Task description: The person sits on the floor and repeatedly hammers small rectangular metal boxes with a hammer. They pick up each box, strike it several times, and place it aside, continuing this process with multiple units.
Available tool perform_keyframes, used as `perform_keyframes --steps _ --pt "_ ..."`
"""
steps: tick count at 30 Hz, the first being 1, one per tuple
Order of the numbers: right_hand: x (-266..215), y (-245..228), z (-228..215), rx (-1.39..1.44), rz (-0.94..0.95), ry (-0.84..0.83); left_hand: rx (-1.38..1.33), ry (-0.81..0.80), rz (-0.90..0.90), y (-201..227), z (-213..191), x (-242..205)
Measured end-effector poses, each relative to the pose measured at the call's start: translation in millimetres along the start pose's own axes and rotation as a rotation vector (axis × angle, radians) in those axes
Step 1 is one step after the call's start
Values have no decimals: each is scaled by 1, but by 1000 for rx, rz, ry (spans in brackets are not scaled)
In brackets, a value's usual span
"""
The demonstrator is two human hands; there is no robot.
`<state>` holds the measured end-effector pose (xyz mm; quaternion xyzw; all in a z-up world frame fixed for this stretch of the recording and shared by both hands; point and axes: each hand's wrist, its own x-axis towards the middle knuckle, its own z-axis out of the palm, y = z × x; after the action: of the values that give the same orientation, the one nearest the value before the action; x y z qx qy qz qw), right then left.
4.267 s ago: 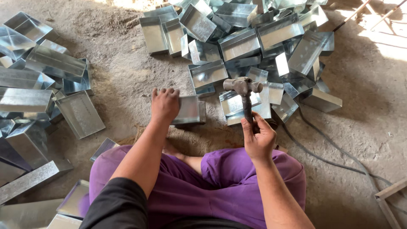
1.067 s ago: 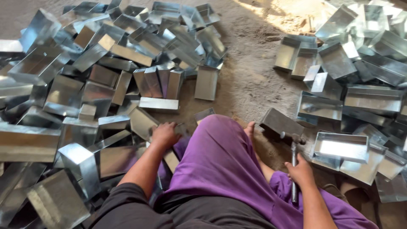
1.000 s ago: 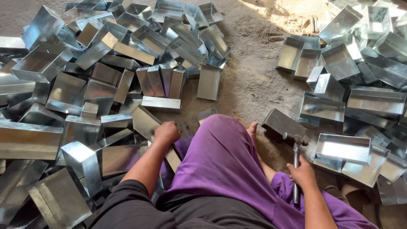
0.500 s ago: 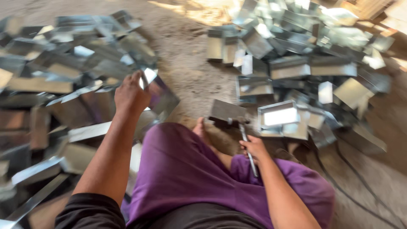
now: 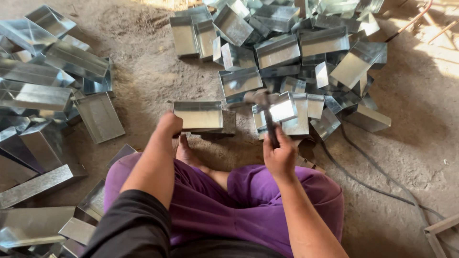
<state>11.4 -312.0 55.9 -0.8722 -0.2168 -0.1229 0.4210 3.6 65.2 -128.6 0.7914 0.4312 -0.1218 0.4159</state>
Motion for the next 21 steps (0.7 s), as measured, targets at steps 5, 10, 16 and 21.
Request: perform_keyframes --steps 5,10,16,21 --pt "7 -24 -6 148 -298 208 0 -47 -54 27 -35 -55" --pt "2 -29 -4 160 -325 201 588 26 218 75 -66 -112" --pt "-5 -17 -13 121 -400 253 982 -75 527 104 -49 -136" --pt "-5 -1 21 78 -342 54 903 25 671 91 -36 -114"
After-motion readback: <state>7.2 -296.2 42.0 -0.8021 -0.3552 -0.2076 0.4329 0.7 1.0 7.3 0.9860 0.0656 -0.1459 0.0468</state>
